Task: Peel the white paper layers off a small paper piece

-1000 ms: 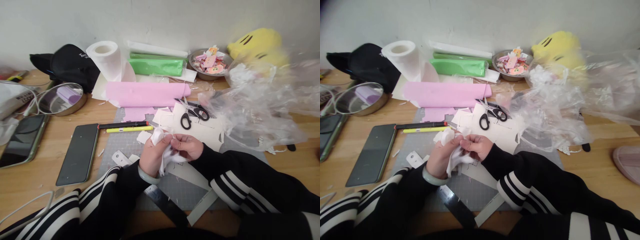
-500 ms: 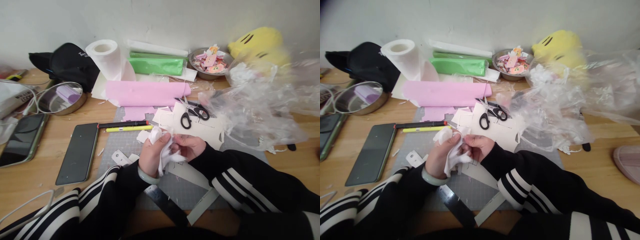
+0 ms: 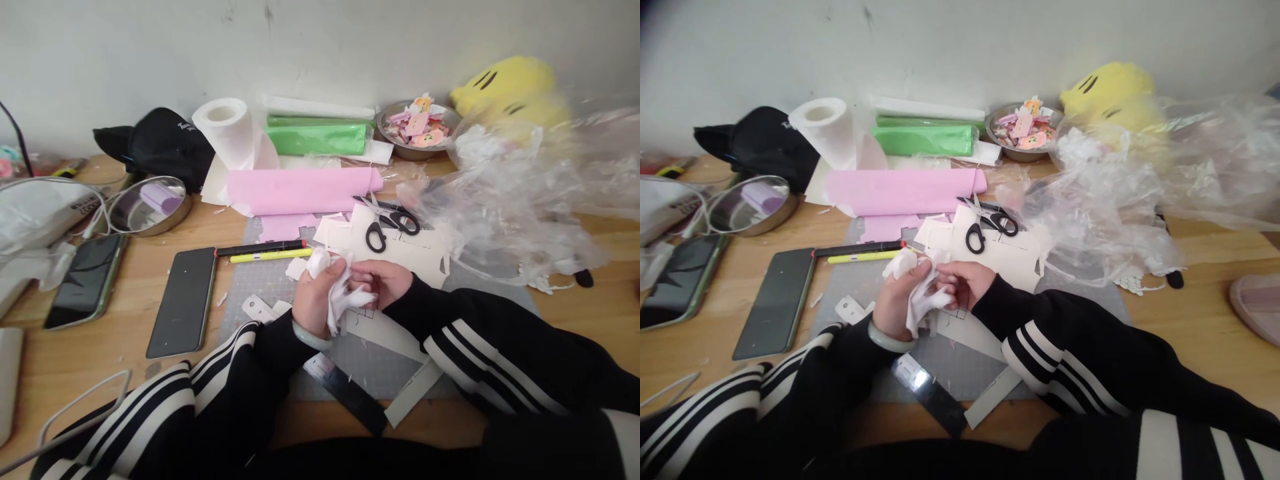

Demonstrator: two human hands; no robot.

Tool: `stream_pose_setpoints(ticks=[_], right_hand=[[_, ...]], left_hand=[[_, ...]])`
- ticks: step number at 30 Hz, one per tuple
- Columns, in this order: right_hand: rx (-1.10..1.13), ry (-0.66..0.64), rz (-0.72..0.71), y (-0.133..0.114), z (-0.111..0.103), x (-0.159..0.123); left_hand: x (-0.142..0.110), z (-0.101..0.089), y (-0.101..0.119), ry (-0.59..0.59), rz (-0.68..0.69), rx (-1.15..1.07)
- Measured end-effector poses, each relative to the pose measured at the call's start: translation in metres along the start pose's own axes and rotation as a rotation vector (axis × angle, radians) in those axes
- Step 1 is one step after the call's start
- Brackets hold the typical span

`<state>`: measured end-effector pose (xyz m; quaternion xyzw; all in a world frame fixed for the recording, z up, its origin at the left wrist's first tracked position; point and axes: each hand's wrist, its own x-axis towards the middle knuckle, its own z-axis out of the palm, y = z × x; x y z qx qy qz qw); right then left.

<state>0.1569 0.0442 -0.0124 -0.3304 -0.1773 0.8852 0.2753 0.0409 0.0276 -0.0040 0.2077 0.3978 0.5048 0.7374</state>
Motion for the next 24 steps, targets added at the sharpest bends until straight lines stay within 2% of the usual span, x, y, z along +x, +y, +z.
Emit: stream_pose_setpoints(ticks=[6, 15, 18, 24], right_hand=[[-0.098, 0.126, -0.193, 0.0049, 0.0002, 0.0042], [-0.081, 0.335, -0.306, 0.0067, 0.0012, 0.0055], [-0.093, 0.334, -0.322, 0.0071, -0.0003, 0.0053], [-0.152, 0.218, -0.327, 0.0058, -0.0053, 0.0024]], left_hand=[[0.0013, -0.0011, -0.0008, -0.097, 0.036, 0.034], [0.0031, -0.003, -0.0017, 0.019, 0.063, -0.049], [0.0019, -0.0027, -0.0011, 0.019, 0.053, -0.06], [-0.0011, -0.0023, 0.0, -0.019, 0.004, 0.0]])
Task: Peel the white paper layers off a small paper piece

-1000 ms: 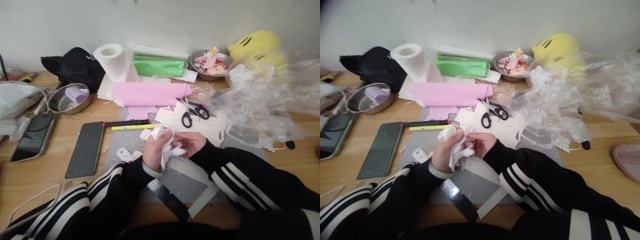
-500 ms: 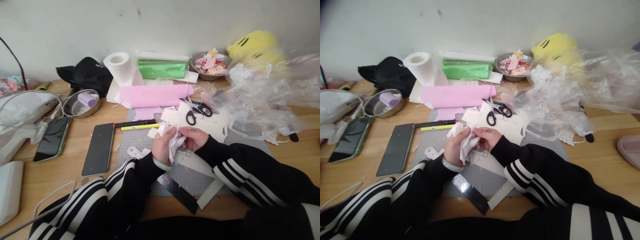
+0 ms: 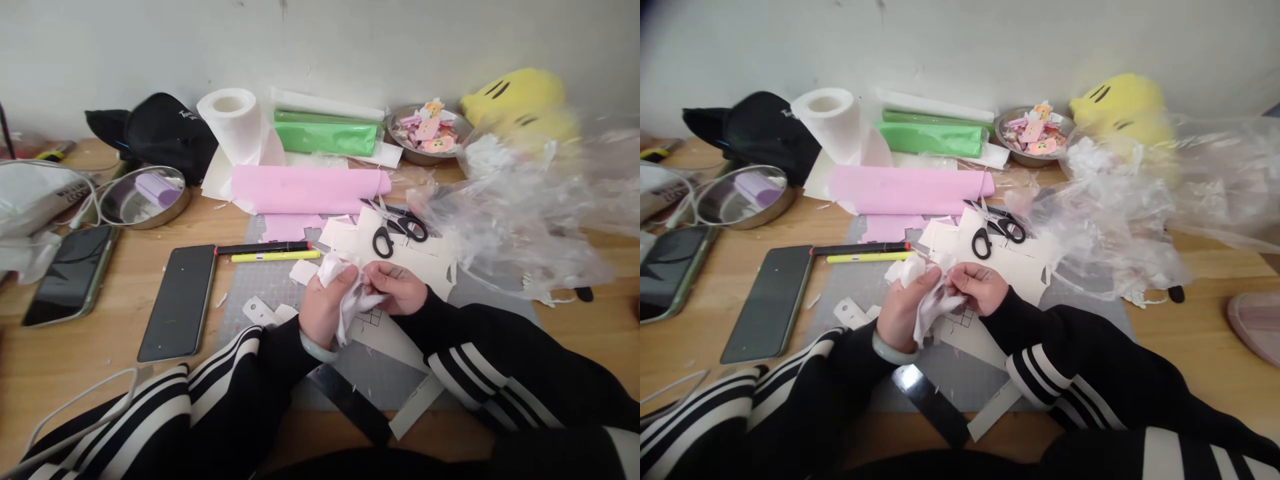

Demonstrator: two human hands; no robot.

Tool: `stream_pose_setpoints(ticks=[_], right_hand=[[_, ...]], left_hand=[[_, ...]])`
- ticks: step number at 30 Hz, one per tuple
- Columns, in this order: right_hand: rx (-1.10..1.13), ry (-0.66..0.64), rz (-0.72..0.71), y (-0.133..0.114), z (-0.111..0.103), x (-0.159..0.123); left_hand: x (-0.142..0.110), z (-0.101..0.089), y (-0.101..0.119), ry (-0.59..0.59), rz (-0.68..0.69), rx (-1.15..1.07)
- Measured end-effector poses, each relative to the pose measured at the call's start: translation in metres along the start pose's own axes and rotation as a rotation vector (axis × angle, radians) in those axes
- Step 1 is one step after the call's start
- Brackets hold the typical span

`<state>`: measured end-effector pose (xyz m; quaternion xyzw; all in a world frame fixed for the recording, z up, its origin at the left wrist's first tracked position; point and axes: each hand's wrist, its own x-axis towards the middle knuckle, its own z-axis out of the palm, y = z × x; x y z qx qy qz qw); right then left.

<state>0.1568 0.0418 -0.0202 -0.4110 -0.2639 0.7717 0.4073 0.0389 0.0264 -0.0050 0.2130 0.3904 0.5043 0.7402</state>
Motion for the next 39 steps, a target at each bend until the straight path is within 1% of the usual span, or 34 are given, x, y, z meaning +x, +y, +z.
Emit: stream_pose_setpoints(ticks=[4, 7, 9, 11, 13, 17, 21, 25, 30, 35, 39], right_hand=[[0.032, -0.066, 0.005, 0.0, -0.003, -0.002], [0.083, -0.133, -0.003, -0.002, -0.006, -0.002], [0.137, -0.187, -0.02, -0.005, -0.008, -0.001], [0.182, -0.215, -0.038, -0.008, -0.011, 0.0], [0.157, -0.186, -0.01, -0.01, -0.013, 0.001], [-0.068, -0.058, 0.1, -0.01, -0.008, 0.001], [-0.21, 0.017, 0.09, -0.006, 0.002, -0.003], [-0.28, 0.035, 0.069, -0.003, 0.005, -0.006], [-0.176, -0.08, 0.032, 0.003, -0.001, -0.004], [-0.052, -0.213, 0.058, 0.009, -0.008, 0.0], [0.097, -0.301, 0.068, 0.007, -0.007, -0.001]], left_hand=[[-0.001, 0.001, 0.0, -0.019, -0.004, -0.008], [-0.001, 0.0, 0.0, -0.011, -0.012, -0.017], [0.0, -0.001, -0.001, 0.021, -0.02, -0.002], [0.002, -0.002, -0.002, 0.073, -0.011, 0.031], [0.004, -0.003, -0.002, 0.105, 0.005, 0.047], [0.005, -0.003, -0.002, 0.078, 0.0, 0.011], [0.003, -0.001, -0.003, 0.07, 0.025, 0.05], [0.002, -0.002, -0.005, 0.031, 0.028, 0.116], [0.004, -0.004, -0.005, 0.04, 0.079, 0.122], [0.002, -0.001, -0.002, 0.001, 0.037, 0.021], [0.002, 0.0, -0.001, -0.015, 0.034, 0.003]])
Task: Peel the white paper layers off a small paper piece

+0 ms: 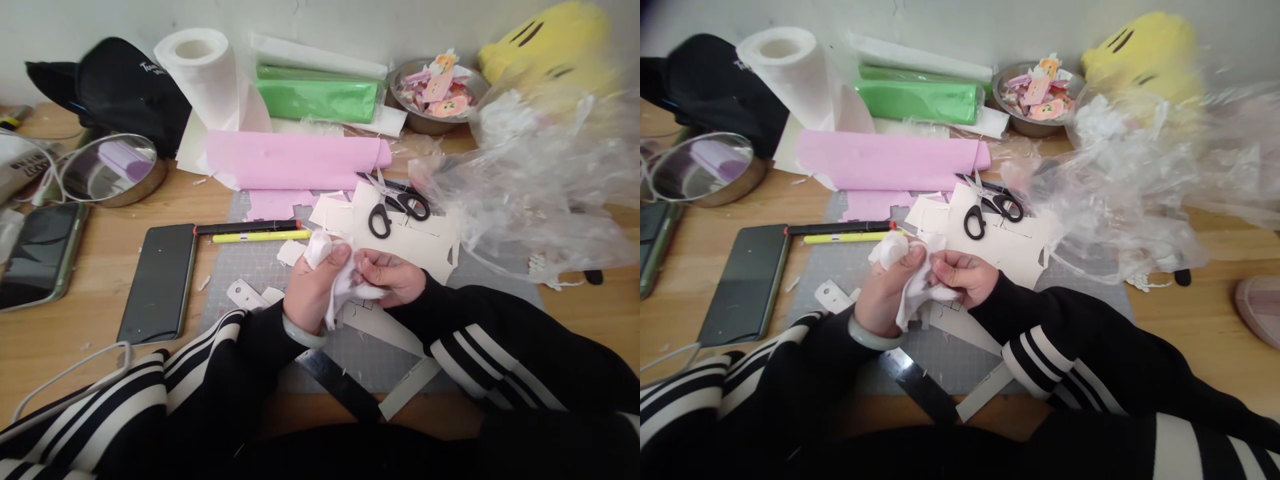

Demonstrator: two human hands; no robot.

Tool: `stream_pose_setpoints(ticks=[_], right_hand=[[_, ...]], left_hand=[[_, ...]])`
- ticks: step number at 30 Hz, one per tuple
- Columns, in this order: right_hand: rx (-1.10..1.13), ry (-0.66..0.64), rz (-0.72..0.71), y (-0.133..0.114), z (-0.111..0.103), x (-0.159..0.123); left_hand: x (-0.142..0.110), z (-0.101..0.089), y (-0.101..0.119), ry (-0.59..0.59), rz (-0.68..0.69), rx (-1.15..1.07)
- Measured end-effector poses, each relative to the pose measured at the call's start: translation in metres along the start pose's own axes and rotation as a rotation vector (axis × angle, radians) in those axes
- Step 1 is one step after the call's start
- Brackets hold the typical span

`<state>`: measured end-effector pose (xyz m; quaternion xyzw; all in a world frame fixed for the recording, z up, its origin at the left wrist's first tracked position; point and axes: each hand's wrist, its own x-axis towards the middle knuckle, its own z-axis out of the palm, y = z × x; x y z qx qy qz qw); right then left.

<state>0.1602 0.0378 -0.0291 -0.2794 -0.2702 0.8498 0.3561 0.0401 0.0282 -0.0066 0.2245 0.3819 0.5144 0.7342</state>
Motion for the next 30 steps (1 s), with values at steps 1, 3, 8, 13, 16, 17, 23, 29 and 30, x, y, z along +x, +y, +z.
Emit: stream_pose_setpoints(ticks=[1, 3, 8, 13, 16, 17, 23, 29, 30], right_hand=[[0.039, -0.017, -0.008, -0.002, 0.001, 0.0], [0.085, -0.047, -0.036, -0.005, 0.004, -0.001], [-0.154, 0.072, -0.088, -0.008, 0.009, -0.004], [-0.426, 0.253, 0.064, -0.007, 0.016, -0.005], [-0.458, 0.226, 0.111, -0.008, 0.019, -0.006], [-0.455, 0.224, 0.108, -0.009, 0.019, -0.006], [-0.406, 0.167, 0.049, -0.006, 0.014, -0.006], [-0.212, 0.088, -0.01, 0.005, 0.007, -0.003], [-0.176, 0.079, -0.007, 0.007, 0.007, -0.003]], left_hand=[[0.0, 0.0, 0.0, 0.005, -0.002, 0.001], [0.001, -0.001, -0.001, 0.041, -0.01, 0.006], [0.001, -0.001, -0.002, 0.161, -0.017, 0.03], [0.0, 0.0, -0.001, 0.175, -0.013, 0.073], [0.001, 0.0, -0.001, 0.187, 0.004, 0.1], [0.001, -0.001, -0.002, 0.178, 0.006, 0.103], [0.0, -0.001, -0.002, 0.12, -0.004, 0.143], [-0.001, 0.001, 0.0, 0.089, -0.05, 0.179], [-0.001, 0.001, 0.0, 0.086, -0.057, 0.177]])
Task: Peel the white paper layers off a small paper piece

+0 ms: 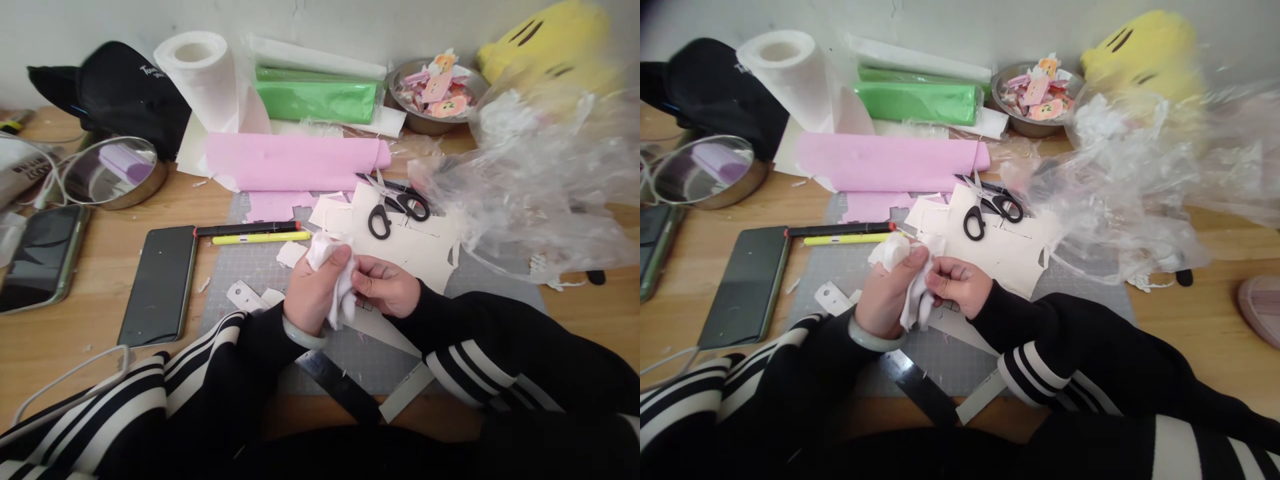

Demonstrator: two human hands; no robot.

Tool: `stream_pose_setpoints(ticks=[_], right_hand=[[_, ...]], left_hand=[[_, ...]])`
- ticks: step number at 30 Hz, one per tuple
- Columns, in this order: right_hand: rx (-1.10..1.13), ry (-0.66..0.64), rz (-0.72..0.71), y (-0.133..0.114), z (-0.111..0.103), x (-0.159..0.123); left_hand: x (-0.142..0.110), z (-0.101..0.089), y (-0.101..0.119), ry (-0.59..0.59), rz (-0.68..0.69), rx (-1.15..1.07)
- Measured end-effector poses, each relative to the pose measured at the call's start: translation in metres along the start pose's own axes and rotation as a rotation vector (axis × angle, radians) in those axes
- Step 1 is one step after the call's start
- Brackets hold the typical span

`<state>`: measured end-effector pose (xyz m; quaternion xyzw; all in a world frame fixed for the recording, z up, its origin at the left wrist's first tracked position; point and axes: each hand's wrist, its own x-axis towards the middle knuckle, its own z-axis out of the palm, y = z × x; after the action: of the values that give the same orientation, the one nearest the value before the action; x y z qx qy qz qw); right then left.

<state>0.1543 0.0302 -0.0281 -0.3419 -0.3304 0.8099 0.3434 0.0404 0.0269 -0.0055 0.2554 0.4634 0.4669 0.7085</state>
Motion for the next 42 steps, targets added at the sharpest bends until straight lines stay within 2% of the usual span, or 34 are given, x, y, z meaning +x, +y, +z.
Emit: stream_pose_setpoints(ticks=[6, 11, 14, 17, 21, 24, 27, 33, 37, 42], right_hand=[[0.155, -0.046, 0.057, 0.001, -0.001, 0.001], [0.177, -0.096, 0.112, -0.008, -0.001, 0.0], [0.168, -0.125, 0.116, -0.009, -0.003, 0.0], [0.292, -0.145, 0.153, -0.011, -0.007, -0.001], [0.426, -0.071, 0.175, -0.016, -0.011, 0.0], [0.327, 0.032, 0.18, -0.017, -0.009, 0.001], [0.199, 0.056, 0.174, -0.014, -0.005, 0.002], [0.092, 0.019, 0.236, -0.012, -0.003, 0.002], [0.07, 0.08, 0.189, -0.012, -0.001, 0.002], [-0.087, 0.156, 0.162, -0.011, 0.006, -0.001]], left_hand=[[-0.001, -0.001, 0.001, -0.023, 0.014, -0.035], [-0.001, -0.001, 0.002, -0.127, 0.001, -0.066], [0.0, -0.001, 0.002, -0.114, 0.008, -0.094], [0.001, 0.0, 0.001, -0.08, 0.004, -0.135], [0.001, 0.001, 0.001, -0.058, 0.014, -0.177], [0.001, 0.001, 0.001, -0.099, 0.019, -0.163], [0.001, -0.001, 0.001, -0.122, 0.006, -0.117], [0.001, -0.003, -0.002, -0.053, -0.003, -0.107], [0.002, -0.003, -0.001, 0.007, 0.022, -0.095], [0.0, -0.001, 0.001, -0.024, -0.036, -0.037]])
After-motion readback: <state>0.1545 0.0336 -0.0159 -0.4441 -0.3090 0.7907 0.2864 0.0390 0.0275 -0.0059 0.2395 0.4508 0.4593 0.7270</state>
